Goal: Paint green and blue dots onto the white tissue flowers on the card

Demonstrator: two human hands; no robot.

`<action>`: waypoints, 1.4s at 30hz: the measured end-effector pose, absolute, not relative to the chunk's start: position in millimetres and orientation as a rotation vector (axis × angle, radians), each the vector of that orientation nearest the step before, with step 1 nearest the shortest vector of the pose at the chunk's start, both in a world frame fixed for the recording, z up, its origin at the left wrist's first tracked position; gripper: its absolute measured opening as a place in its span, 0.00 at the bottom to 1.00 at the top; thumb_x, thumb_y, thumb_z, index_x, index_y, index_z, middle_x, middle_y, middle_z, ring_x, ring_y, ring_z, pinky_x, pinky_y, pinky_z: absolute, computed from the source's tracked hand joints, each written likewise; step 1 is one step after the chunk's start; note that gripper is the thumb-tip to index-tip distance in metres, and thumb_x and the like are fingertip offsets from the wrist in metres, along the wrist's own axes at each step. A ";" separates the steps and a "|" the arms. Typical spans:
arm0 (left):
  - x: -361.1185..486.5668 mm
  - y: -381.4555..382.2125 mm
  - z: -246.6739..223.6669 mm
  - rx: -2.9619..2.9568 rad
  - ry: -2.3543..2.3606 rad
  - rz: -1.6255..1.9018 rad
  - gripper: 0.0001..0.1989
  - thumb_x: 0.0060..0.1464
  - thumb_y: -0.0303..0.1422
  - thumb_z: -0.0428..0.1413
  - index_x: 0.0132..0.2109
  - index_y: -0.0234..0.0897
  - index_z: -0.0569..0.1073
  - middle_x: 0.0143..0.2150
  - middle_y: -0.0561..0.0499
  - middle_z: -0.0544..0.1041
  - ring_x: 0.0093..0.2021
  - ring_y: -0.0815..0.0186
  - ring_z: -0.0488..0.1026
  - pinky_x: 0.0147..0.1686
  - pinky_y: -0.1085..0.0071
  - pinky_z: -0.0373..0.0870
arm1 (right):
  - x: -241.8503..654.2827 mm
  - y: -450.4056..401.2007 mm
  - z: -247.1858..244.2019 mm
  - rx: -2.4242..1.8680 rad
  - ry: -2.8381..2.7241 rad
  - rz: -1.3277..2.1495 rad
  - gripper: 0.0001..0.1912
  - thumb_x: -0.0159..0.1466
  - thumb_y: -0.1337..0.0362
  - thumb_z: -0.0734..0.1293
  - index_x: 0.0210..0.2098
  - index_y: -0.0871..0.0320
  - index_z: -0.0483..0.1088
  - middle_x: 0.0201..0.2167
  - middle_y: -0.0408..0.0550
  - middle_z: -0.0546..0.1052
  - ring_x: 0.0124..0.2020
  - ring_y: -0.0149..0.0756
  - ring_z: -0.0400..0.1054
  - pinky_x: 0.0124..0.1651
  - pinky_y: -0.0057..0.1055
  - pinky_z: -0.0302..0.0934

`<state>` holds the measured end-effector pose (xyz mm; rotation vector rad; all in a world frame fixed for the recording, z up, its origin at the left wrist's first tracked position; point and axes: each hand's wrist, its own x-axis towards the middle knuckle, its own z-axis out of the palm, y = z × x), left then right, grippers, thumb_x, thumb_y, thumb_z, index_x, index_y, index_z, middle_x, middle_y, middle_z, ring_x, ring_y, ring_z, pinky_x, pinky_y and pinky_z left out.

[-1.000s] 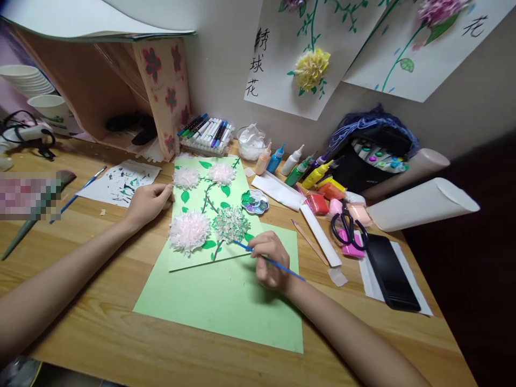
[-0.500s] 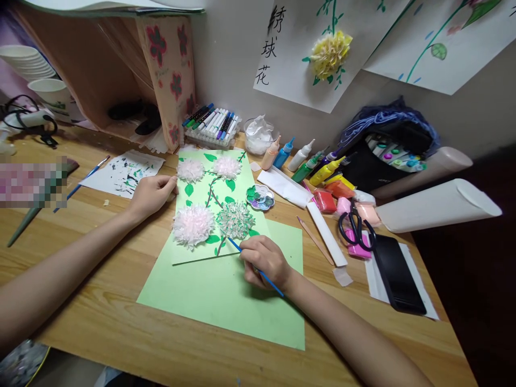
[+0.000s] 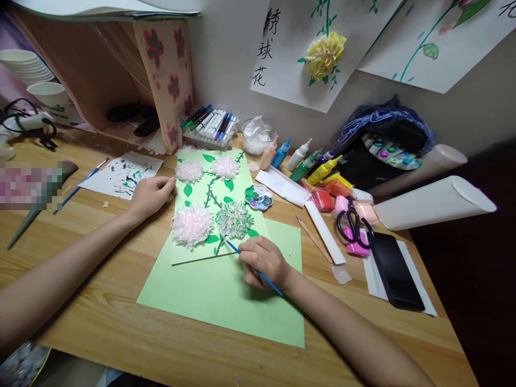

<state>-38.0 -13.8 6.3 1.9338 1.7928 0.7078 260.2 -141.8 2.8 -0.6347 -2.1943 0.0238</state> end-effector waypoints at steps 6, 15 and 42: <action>-38.1 -13.3 6.3 1.950 1.796 0.711 0.22 0.60 0.43 0.46 0.25 0.38 0.74 0.22 0.51 0.75 0.29 0.61 0.72 0.32 0.68 0.59 | 260.1 -141.7 2.9 -0.645 -2.173 0.014 0.17 0.55 0.77 0.59 0.40 0.52 0.64 0.28 0.46 0.78 0.27 0.36 0.70 0.29 0.32 0.69; -39.0 -12.9 4.0 1.938 1.805 0.714 0.22 0.60 0.43 0.46 0.25 0.39 0.74 0.21 0.51 0.75 0.29 0.61 0.72 0.31 0.69 0.59 | 262.3 -141.8 0.5 -0.631 -2.149 0.076 0.15 0.58 0.75 0.59 0.40 0.50 0.65 0.28 0.45 0.78 0.27 0.37 0.70 0.28 0.33 0.67; -38.4 -14.7 10.2 1.930 1.802 0.663 0.22 0.59 0.45 0.45 0.25 0.40 0.72 0.21 0.51 0.75 0.29 0.59 0.72 0.31 0.68 0.59 | 287.4 -99.9 -12.0 -1.354 -1.452 0.531 0.11 0.71 0.57 0.58 0.42 0.53 0.69 0.37 0.46 0.77 0.38 0.38 0.72 0.41 0.35 0.68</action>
